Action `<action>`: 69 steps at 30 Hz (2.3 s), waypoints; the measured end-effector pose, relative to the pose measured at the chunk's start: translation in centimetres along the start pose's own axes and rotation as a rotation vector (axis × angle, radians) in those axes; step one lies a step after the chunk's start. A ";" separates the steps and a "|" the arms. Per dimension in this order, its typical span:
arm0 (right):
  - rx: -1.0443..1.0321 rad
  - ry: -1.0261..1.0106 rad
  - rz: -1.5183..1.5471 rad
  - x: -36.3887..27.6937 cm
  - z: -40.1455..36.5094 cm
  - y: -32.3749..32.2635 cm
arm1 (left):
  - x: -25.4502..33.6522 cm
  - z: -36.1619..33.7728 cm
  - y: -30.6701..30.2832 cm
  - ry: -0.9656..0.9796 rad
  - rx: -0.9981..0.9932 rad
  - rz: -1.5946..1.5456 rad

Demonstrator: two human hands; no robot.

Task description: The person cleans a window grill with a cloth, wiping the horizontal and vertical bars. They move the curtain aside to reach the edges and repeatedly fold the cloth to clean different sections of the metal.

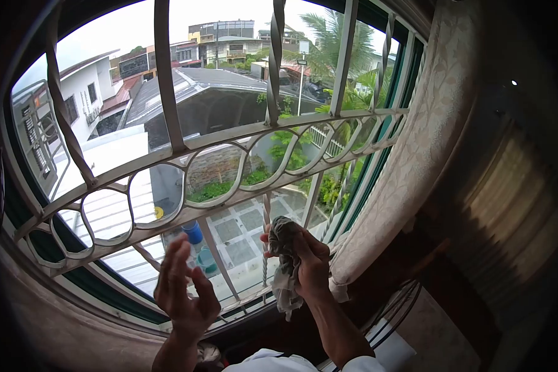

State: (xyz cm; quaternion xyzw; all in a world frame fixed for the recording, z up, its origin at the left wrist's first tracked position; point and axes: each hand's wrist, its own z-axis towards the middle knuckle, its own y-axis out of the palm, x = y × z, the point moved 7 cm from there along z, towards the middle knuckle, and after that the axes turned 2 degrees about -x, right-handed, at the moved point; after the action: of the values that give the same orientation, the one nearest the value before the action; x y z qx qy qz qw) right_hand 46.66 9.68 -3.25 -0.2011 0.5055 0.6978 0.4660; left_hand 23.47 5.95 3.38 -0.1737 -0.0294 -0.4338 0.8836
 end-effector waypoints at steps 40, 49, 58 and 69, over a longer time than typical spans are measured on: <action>-0.012 0.258 0.009 6.0 -7.8 -8.0 | -2.2 -23.6 13.2 -1.249 -0.848 -1.314; -0.007 0.278 0.214 5.1 -9.1 -12.0 | -5.8 -17.5 10.1 -1.289 -0.127 -1.491; -0.544 0.861 -0.573 8.5 -12.7 -14.2 | -7.0 -12.5 6.5 -1.135 -0.088 -1.209; -0.315 0.406 -0.249 3.8 -11.1 -15.2 | -9.6 -15.4 7.0 -1.039 -0.584 -0.390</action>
State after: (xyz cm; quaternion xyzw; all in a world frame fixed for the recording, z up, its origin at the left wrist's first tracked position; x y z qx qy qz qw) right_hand 55.71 2.32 -18.52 -0.4671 0.4453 0.6507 0.4003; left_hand 21.47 12.04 -14.96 -0.5876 -0.3665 -0.4361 0.5746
